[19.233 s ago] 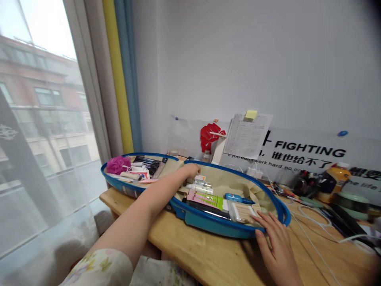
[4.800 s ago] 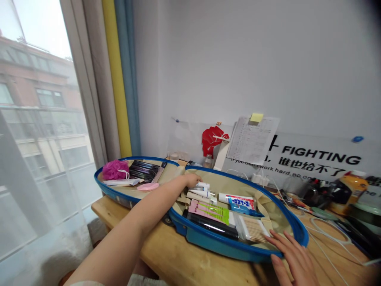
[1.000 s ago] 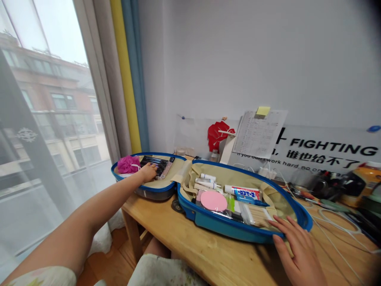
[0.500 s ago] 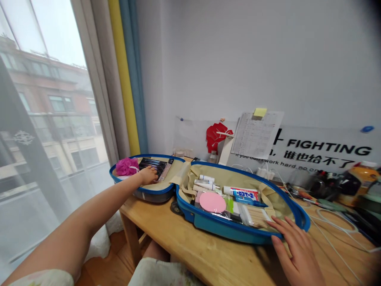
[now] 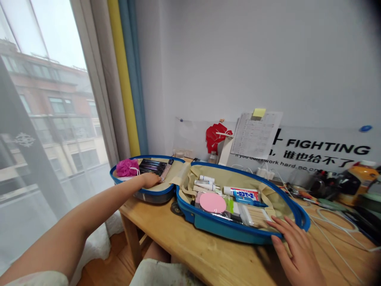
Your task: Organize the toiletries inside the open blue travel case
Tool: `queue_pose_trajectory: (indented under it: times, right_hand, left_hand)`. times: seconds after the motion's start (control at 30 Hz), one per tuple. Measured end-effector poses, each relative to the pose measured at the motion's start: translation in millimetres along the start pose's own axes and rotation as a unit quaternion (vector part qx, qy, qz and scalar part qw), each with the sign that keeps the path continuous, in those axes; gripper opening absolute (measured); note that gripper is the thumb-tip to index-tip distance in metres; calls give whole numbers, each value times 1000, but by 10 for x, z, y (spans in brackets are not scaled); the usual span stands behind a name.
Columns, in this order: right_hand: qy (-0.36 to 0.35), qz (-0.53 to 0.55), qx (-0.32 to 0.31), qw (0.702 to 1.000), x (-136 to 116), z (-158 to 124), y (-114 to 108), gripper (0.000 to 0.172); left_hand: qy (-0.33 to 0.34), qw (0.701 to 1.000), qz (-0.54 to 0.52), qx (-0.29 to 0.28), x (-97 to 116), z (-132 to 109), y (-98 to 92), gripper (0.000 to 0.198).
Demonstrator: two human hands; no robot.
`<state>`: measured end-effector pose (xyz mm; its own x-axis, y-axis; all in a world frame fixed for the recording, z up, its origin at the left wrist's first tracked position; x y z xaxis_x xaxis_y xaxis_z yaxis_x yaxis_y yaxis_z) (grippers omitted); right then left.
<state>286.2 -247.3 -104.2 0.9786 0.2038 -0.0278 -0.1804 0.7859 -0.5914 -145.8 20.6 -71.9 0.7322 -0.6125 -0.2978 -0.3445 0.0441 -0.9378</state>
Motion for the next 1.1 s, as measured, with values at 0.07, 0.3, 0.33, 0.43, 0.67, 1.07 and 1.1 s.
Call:
queue_pose_trajectory:
  times: [0.07,0.3,0.33,0.43,0.67,1.07,1.1]
  right_hand:
    - [-1,-1,6,1000,3,-4,5,32]
    - [-31,-19,26,999,-17,12,1,29]
    - [-35,-21,28,999,-20,15,-1,29]
    - [-41,-21,29,999,-22,16,-1,29]
    - [-37,-12,28,999,-32,28,-5,28]
    - [2,17,21,1000,-68,1,-20,29]
    - [5,20,20,1000,-70,-2,-21,29]
  left_hand:
    - [-11,1000,-24,-14,38,15,-14,31]
    - [-52,990,-117,-54,105,113,-60,51]
    - [-58,988,-130,-58,107,125,-61,54]
    - [-76,981,-168,-59,114,147,-62,63]
    - [-105,966,-238,-6,140,136,-132,60]
    - [56,819,-533,206,920,589,-1345,53]
    - [88,806,-551,196,1128,645,-1417,47]
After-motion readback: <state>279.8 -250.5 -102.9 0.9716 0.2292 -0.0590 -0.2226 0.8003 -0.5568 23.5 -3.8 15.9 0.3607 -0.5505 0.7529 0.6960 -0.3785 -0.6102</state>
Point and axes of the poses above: each hand's wrist, its own z-axis towards the middle knuckle, its own y-axis out of the palm, x = y × z, the point moved 3 cm from there along z, towards the middle knuckle, and after that the axes turned 2 degrees about z, right-handed, at the moved point
